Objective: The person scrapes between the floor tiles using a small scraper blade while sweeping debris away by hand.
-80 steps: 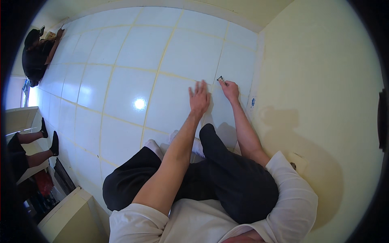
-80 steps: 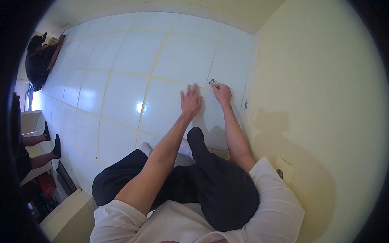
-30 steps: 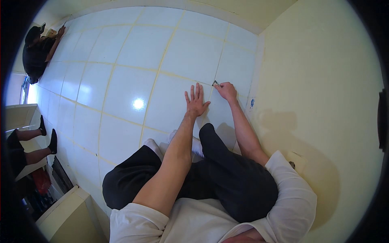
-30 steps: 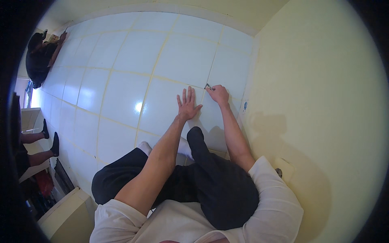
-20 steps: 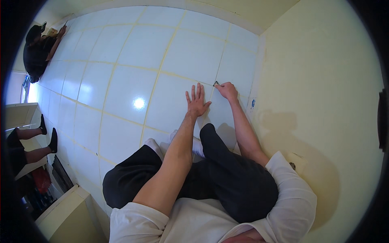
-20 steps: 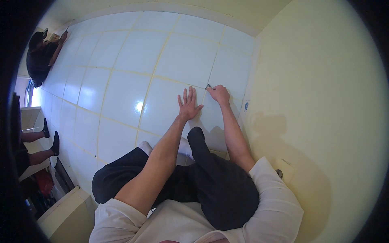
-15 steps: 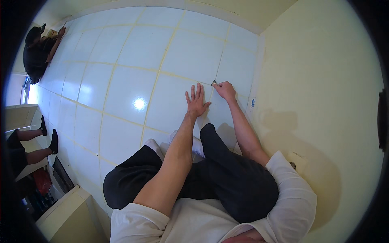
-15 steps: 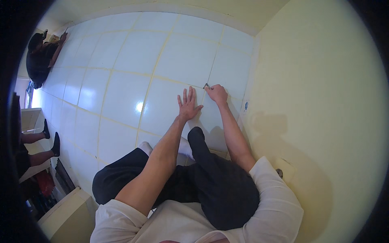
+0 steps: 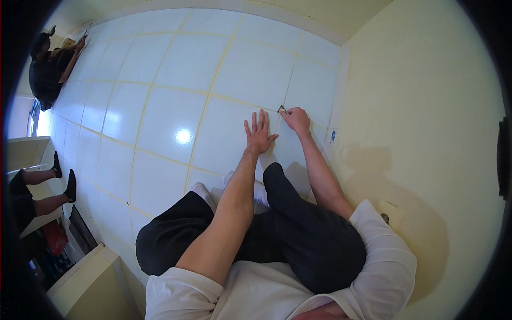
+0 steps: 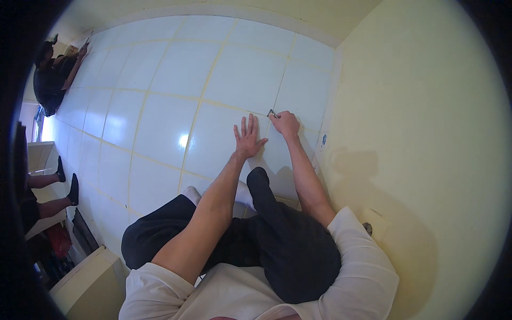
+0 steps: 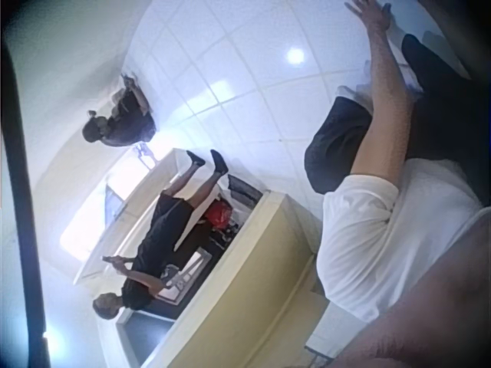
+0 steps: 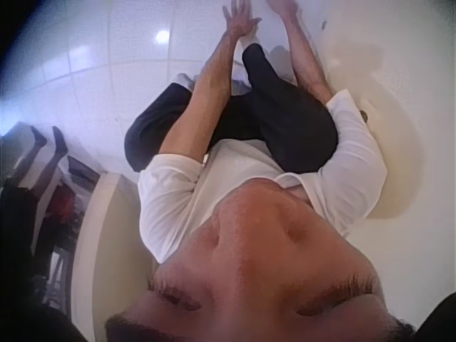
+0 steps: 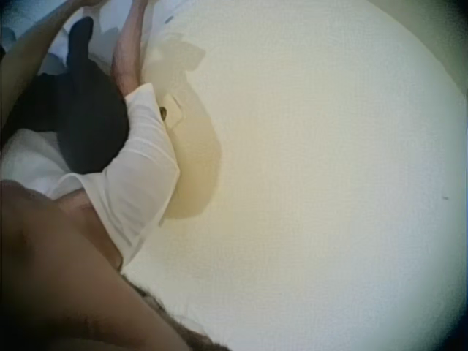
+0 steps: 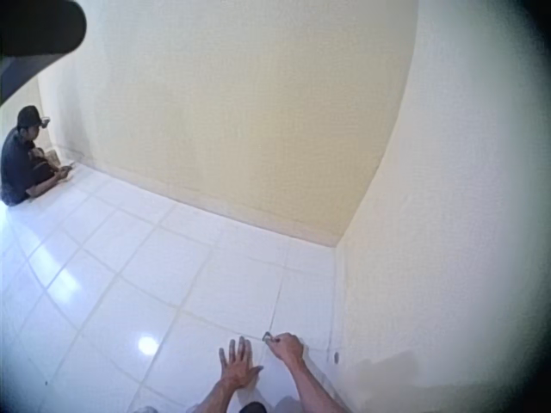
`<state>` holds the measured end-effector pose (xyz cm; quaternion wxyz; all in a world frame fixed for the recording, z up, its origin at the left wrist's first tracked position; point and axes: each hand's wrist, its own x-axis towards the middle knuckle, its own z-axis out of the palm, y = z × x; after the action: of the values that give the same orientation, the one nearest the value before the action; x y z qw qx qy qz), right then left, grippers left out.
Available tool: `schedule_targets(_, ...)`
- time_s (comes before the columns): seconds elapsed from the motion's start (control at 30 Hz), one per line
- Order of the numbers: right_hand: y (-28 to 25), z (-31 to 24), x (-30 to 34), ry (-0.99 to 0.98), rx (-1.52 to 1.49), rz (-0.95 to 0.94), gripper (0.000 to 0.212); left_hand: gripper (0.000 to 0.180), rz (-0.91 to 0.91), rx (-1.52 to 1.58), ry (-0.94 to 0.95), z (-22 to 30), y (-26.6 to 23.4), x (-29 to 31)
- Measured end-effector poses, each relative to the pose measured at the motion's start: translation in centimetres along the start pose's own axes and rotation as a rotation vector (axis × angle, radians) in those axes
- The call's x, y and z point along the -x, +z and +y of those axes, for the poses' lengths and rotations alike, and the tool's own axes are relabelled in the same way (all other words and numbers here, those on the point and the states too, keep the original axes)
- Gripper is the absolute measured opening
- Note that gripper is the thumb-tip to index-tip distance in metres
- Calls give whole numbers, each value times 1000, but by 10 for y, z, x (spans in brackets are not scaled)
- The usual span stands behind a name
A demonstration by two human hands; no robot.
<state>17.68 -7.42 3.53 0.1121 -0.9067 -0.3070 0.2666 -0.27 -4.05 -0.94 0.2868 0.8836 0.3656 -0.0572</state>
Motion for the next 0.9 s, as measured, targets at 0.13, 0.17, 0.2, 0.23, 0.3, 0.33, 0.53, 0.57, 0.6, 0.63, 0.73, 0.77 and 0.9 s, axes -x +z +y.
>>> schedule_targets(0.13, -4, 5, -6, -21, 42, 1, 46, 101, -1, -10, -4, 0, 0, -1)
schedule_targets(0.17, -4, 6, -6, -28, 46, 3, 46, 101, -1, -10, -1, 0, 1, -1)
schedule_targets(0.2, -4, 6, -7, -35, 50, 4, 46, 101, 13, -12, 3, -1, 1, -1)
schedule_targets(0.23, -2, 4, -5, -34, 49, 4, 46, 101, 25, -13, 6, -1, 2, -1)
schedule_targets(0.3, 3, -2, 0, -43, -4, 26, 46, 101, 28, -8, 8, 0, 5, -1)
schedule_targets(0.33, 3, -3, 0, -45, -3, 25, 46, 101, 31, -4, 8, 0, 4, -1)
schedule_targets(0.53, 0, 2, -8, -32, 7, 2, 47, 101, 10, -11, 6, -1, 2, -1)
schedule_targets(0.57, -1, 2, -10, -44, 16, -18, 46, 101, 10, -11, 7, -2, 3, -1)
schedule_targets(0.6, -1, 2, -10, -56, 25, -37, 46, 100, 14, -16, 5, -3, 3, -1)
schedule_targets(0.63, 2, -1, -8, -56, 24, -37, 46, 100, 18, -21, 2, -3, 5, -1)
schedule_targets(0.73, 14, -13, 0, -62, -15, 83, 44, 100, 6, -24, 5, 2, 5, -4)
schedule_targets(0.77, 14, -15, 1, -47, -15, 82, 44, 100, 7, -25, 6, 2, 5, -4)
schedule_targets(0.9, 1, -17, 1, -11, 21, -5, 45, 101, 20, -13, 0, -7, 5, -1)
